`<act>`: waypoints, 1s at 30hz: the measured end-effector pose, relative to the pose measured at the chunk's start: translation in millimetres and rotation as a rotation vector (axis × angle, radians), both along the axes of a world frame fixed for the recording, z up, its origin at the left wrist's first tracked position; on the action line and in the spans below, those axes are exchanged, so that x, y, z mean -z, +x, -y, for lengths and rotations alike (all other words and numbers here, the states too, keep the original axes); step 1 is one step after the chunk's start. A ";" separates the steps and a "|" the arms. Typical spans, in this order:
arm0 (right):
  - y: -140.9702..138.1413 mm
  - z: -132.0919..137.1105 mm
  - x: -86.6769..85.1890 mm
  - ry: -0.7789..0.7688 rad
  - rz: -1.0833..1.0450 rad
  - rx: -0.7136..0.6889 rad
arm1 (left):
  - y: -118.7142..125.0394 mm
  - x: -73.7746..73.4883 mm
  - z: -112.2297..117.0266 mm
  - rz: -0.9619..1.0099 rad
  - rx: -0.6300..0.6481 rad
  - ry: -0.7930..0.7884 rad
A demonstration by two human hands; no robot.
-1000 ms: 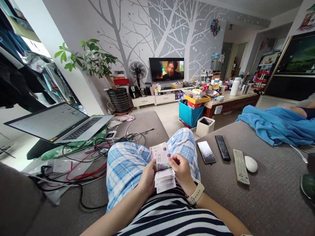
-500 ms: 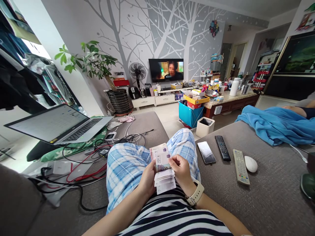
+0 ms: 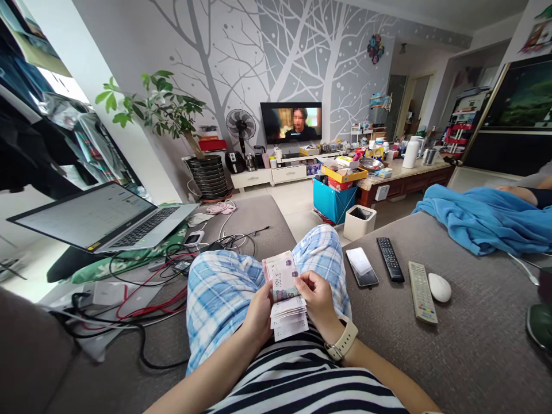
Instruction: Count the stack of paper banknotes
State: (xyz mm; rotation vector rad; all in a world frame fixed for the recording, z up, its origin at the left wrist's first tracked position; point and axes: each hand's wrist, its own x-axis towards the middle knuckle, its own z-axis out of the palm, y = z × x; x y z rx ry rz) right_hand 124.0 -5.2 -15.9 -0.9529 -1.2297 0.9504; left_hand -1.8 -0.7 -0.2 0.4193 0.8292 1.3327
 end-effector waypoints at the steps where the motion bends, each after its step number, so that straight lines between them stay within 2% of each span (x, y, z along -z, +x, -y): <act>1: -0.1 0.2 -0.4 -0.001 0.001 0.001 | 0.0 0.0 0.0 0.001 0.001 -0.001; 17: -1.4 2.9 -4.9 -0.008 -0.006 0.022 | 0.9 -3.8 2.2 -0.012 0.009 0.001; 30: -0.9 0.8 -0.7 -0.013 -0.012 0.008 | 1.3 -6.0 3.4 -0.006 0.019 0.012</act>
